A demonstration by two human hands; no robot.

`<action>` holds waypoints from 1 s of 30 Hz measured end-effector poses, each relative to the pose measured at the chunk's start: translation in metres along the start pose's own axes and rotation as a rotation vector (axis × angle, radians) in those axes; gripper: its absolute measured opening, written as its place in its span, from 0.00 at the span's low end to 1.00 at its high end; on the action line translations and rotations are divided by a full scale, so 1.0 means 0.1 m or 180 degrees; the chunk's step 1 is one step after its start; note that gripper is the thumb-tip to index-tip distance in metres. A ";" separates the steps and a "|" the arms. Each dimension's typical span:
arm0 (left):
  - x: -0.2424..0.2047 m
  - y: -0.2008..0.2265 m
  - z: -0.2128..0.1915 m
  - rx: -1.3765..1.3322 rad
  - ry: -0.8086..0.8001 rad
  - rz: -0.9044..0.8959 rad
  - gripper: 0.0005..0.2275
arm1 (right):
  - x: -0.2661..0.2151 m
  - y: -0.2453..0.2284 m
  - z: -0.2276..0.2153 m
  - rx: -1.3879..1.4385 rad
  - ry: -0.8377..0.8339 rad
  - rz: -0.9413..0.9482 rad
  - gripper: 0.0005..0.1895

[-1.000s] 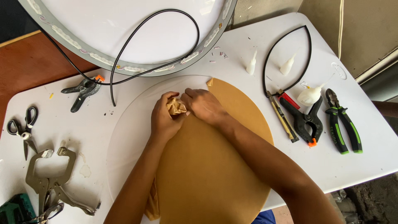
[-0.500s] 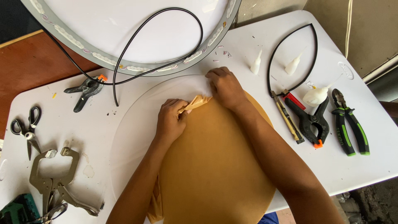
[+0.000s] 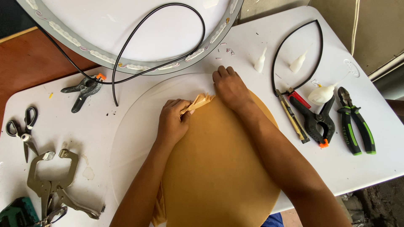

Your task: The person assembles a circular light fixture by pressing LED strips into the rim and handling a black power cable. They then flip the fixture to reveal a cardboard backing, which they remove and crumple into a ball by hand.

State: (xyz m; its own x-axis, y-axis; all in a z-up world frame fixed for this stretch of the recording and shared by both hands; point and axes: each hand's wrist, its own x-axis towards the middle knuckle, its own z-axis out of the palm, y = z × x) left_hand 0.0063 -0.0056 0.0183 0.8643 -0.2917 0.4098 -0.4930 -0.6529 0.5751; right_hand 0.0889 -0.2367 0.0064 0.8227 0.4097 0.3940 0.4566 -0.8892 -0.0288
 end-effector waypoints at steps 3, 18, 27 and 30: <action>-0.01 -0.01 0.01 0.0082 0.0020 0.0016 0.05 | -0.03 -0.08 -0.03 -0.0187 -0.0302 0.0145 0.06; 0.03 0.07 0.03 0.0037 0.0074 -0.0096 0.04 | -0.09 -0.21 -0.03 0.0294 -0.0294 0.0751 0.12; 0.04 0.12 0.05 0.0152 0.0096 -0.0160 0.07 | -0.10 -0.31 -0.31 0.0855 -0.0610 0.1023 0.17; 0.03 0.12 0.04 0.0131 0.0104 -0.0210 0.08 | -0.14 -0.39 -0.43 0.0927 -0.0658 0.1067 0.17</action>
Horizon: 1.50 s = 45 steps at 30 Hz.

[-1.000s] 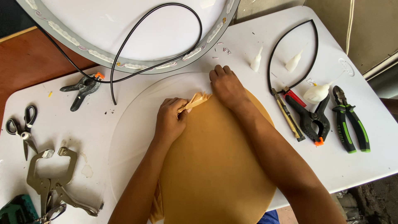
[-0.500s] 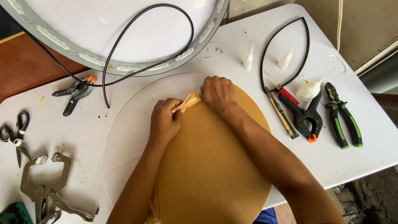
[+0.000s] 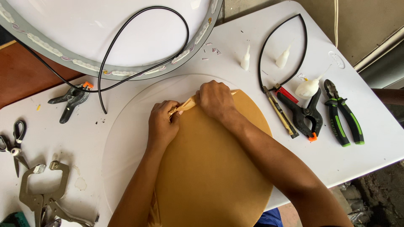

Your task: The person assembles a circular light fixture by pressing LED strips into the rim and handling a black power cable. They then flip the fixture to reveal a cardboard backing, which they remove and crumple into a ball by hand.

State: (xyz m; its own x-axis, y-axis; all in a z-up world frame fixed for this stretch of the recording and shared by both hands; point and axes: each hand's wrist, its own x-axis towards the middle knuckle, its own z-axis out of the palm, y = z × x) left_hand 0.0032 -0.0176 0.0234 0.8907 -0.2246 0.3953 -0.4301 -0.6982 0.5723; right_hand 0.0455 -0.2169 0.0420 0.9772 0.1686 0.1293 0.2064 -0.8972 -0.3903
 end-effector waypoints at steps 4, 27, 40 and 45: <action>0.02 -0.02 0.01 -0.0054 0.0016 0.0006 0.07 | 0.03 0.02 0.09 0.0108 0.0001 0.0099 0.17; -0.32 0.21 -0.27 0.0476 0.0208 -0.1595 0.19 | 0.39 -0.26 0.51 0.0846 -0.0188 -0.1393 0.11; 0.32 0.02 -0.08 0.0042 -0.0850 -0.0120 0.26 | 0.26 -0.15 0.61 0.1348 0.0052 -0.2160 0.09; 0.28 -0.05 -0.05 0.0034 -0.0695 -0.0552 0.16 | 0.18 -0.15 0.55 0.1413 0.0102 -0.2189 0.10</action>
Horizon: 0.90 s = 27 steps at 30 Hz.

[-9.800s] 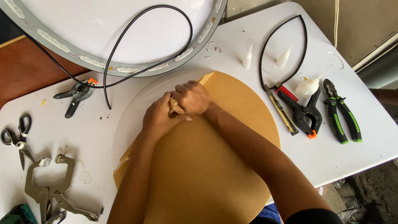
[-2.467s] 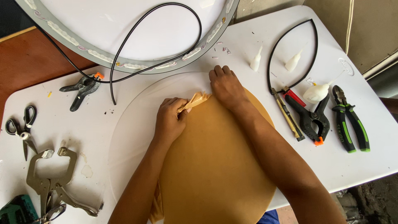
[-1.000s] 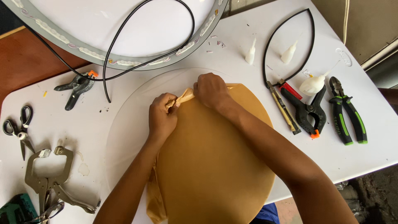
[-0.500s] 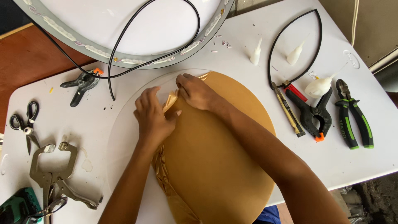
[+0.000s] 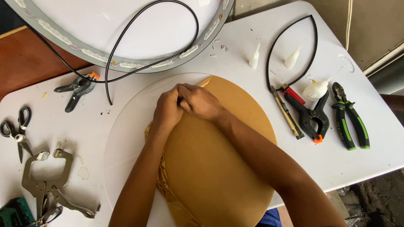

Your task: The person assembles a circular light fixture by pressing LED strips into the rim and handling a black power cable. They then flip the fixture to reveal a cardboard backing, which they remove and crumple into a ball by hand.

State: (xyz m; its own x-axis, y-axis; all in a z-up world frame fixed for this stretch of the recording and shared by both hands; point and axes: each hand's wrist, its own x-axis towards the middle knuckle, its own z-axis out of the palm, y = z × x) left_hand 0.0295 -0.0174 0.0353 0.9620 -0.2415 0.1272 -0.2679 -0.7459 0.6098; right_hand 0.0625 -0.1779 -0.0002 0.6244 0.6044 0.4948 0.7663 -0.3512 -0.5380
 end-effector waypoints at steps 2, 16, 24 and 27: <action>-0.03 0.12 -0.06 -0.0008 0.0180 -0.0149 0.08 | -0.01 0.07 0.04 -0.0112 0.0146 -0.0020 0.10; 0.00 -0.01 0.03 -0.1164 0.0582 0.0190 0.08 | -0.13 0.05 -0.42 -0.0792 0.0221 0.1128 0.13; -0.06 -0.11 0.14 -0.1248 0.0722 -0.0185 0.06 | -0.07 0.19 -0.36 -0.0563 0.0215 0.0765 0.05; -0.17 -0.09 0.14 -0.1211 0.0838 -0.0371 0.05 | 0.01 0.21 -0.33 -0.0431 0.0078 0.0521 0.05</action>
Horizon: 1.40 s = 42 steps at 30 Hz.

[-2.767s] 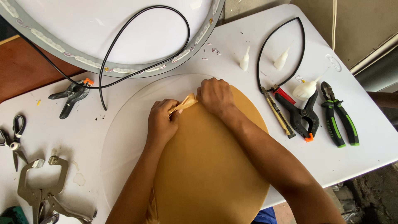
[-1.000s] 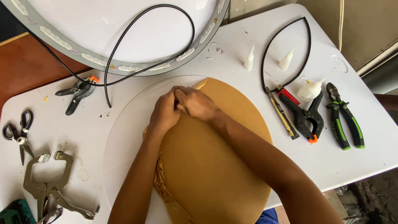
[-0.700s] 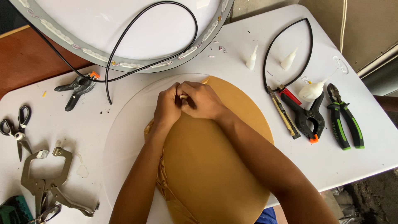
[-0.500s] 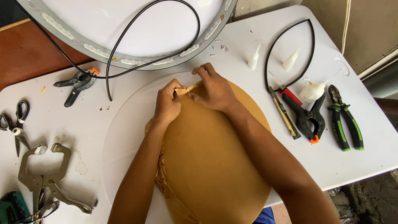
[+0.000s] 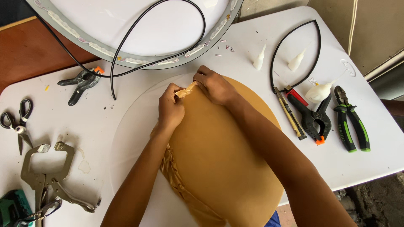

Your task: The person assembles a circular light fixture by pressing LED strips into the rim and handling a black power cable. They then flip the fixture to reveal a cardboard backing, which they remove and crumple into a ball by hand.

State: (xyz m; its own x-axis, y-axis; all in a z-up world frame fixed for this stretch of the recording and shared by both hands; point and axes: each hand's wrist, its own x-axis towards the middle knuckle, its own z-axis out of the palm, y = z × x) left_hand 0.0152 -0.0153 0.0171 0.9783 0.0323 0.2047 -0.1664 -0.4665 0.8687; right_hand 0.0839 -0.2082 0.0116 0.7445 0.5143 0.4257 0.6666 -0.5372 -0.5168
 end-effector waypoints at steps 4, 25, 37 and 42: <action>-0.18 0.04 -0.01 0.0354 0.0313 0.0037 0.04 | 0.13 -0.09 0.10 -0.0104 -0.0156 -0.0335 0.06; 0.17 -0.19 0.00 0.0281 -0.0421 0.0925 0.09 | 0.13 0.15 0.28 -0.0336 0.0568 -0.1051 0.19; 0.24 -0.24 -0.01 -0.0240 0.0234 0.0340 0.08 | -0.06 -0.44 0.16 -0.0484 0.0392 0.0202 0.34; 0.23 -0.29 0.01 -0.0328 0.0387 0.0245 0.08 | -0.05 -0.24 0.28 -0.0985 0.0345 0.0808 0.23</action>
State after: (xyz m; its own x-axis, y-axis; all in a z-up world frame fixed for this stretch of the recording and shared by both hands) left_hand 0.0426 -0.0023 -0.0043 0.9410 0.1095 0.3201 -0.2582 -0.3788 0.8887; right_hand 0.0635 -0.1795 0.0010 0.8753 0.2752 0.3978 0.4288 -0.8220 -0.3748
